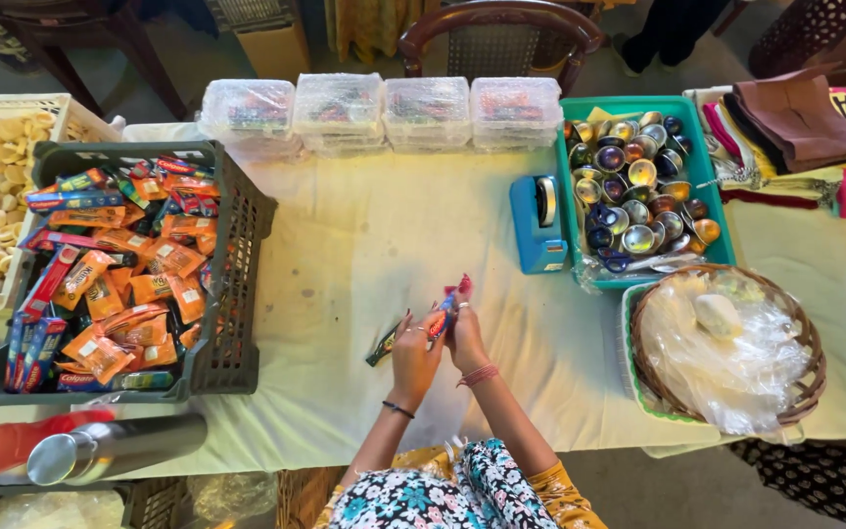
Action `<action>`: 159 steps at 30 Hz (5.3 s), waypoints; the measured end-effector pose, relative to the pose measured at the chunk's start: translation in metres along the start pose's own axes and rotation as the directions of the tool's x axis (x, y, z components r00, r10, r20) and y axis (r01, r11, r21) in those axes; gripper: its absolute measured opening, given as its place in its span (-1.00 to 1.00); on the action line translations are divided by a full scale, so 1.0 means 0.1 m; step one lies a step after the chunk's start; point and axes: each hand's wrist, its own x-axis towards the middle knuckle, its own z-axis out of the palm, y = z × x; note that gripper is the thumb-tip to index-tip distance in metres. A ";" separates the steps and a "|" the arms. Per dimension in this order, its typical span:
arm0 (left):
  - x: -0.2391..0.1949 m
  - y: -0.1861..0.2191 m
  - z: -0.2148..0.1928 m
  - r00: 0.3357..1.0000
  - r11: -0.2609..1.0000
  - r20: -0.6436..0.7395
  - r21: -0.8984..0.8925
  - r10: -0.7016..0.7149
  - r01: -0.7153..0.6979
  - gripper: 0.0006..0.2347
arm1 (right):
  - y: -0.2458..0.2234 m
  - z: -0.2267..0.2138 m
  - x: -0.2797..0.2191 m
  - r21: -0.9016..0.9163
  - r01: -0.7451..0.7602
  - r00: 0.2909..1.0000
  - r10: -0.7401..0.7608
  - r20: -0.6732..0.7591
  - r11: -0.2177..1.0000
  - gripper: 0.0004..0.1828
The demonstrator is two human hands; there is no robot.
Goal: The person sits at a table and packs small items, including toothpaste and a small container, into a clear plastic bag. They then place the bag into a plastic container and wrap the container with bubble wrap.
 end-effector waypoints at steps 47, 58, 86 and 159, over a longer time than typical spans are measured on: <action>0.30 1.20 0.92 0.822 0.882 0.371 0.017 0.432 -0.471 -0.56 | -2.30 -3.17 -0.72 -0.910 -0.267 0.219 -0.899 -0.379 0.318 -0.40; 0.69 2.09 2.90 0.488 0.676 0.516 -0.276 0.704 -0.683 -0.52 | -2.49 -2.83 -0.92 -0.823 -0.356 0.289 -0.786 -0.547 0.442 -0.48; 0.71 2.18 2.63 0.641 0.772 0.431 -0.345 0.636 -0.534 -0.93 | -2.38 -2.59 -1.18 -0.825 0.388 -0.033 -0.888 -0.458 0.411 -0.46; 0.29 1.12 0.85 0.408 0.323 0.907 -0.418 0.102 0.849 -0.40 | -2.96 -3.00 -1.55 -0.453 0.279 0.552 -0.527 -0.646 0.847 -0.58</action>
